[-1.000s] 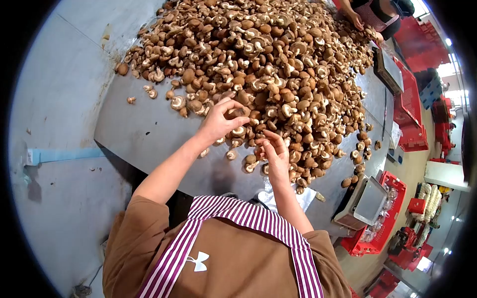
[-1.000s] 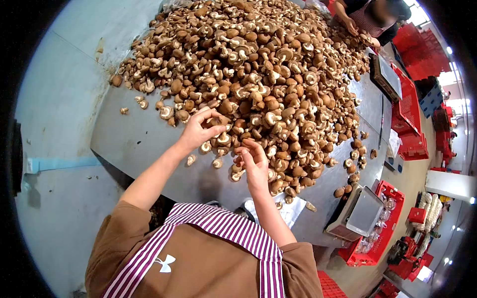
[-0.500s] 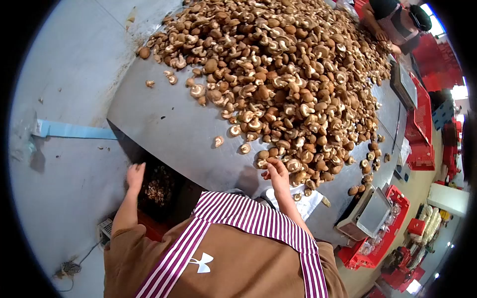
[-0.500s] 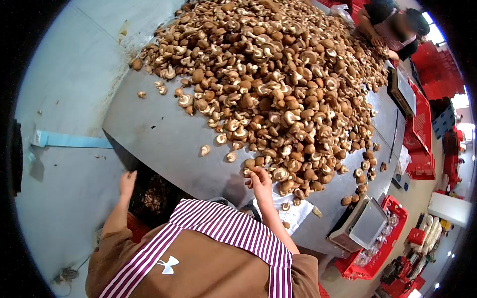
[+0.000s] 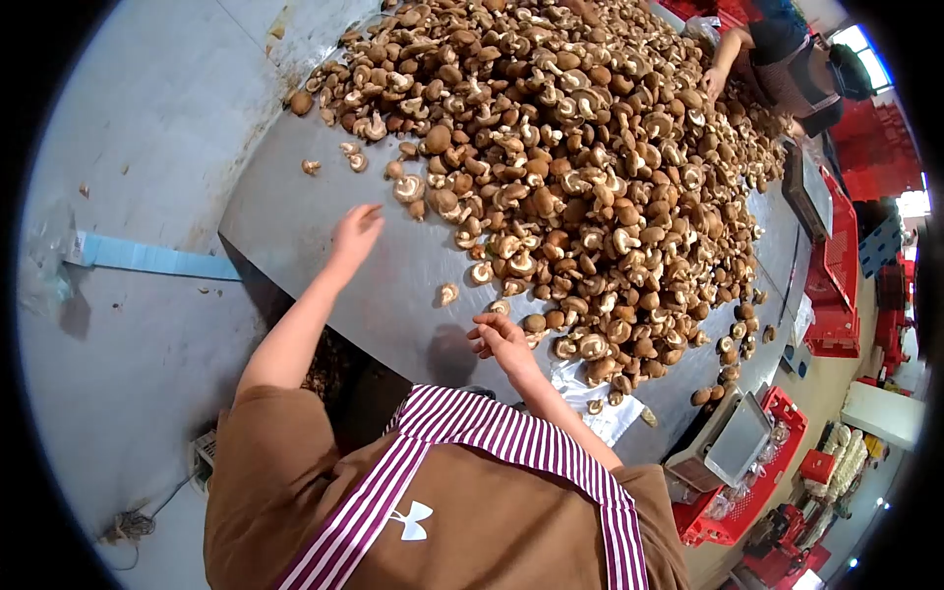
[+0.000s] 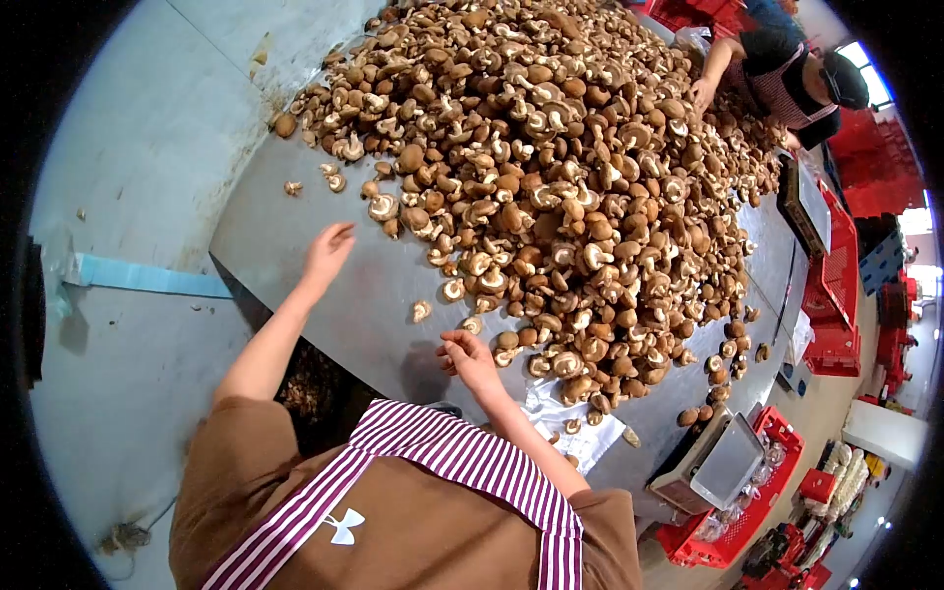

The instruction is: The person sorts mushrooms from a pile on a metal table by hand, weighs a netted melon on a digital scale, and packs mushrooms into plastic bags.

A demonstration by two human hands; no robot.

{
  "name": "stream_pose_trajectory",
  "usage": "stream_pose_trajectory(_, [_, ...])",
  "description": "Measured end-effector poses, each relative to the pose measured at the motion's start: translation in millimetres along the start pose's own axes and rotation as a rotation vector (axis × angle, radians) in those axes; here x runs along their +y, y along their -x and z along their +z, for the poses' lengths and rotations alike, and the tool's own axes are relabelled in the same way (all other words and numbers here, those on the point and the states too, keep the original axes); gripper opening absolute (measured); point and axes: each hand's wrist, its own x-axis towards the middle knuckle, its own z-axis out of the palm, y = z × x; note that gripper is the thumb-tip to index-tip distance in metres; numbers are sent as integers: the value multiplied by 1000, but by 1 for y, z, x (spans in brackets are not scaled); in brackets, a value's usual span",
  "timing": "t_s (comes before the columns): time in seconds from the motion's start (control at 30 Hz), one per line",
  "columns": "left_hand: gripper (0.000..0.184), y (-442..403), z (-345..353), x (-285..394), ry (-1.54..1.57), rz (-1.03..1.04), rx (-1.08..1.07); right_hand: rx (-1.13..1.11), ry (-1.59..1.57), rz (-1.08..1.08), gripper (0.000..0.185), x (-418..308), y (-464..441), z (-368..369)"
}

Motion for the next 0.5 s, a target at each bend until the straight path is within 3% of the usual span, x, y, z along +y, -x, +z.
stream_pose_trajectory(0.07, [45,-32,38,56,2,200,-35,12,-12,-5,26,-3,-1,1])
stream_pose_trajectory(0.2, [66,-64,103,111,-652,220,-1,50,-14,6,27,-3,1,-5])
stream_pose_trajectory(0.27, [58,-69,108,107,-574,240,-62,86,-7,31,27,-2,1,-10])
stream_pose_trajectory(0.37, [39,-62,97,99,-382,319,31,103,-15,38,26,-3,0,-17])
stream_pose_trajectory(0.5, [35,-6,16,82,-265,340,98,110,-78,52,26,6,-8,-28])
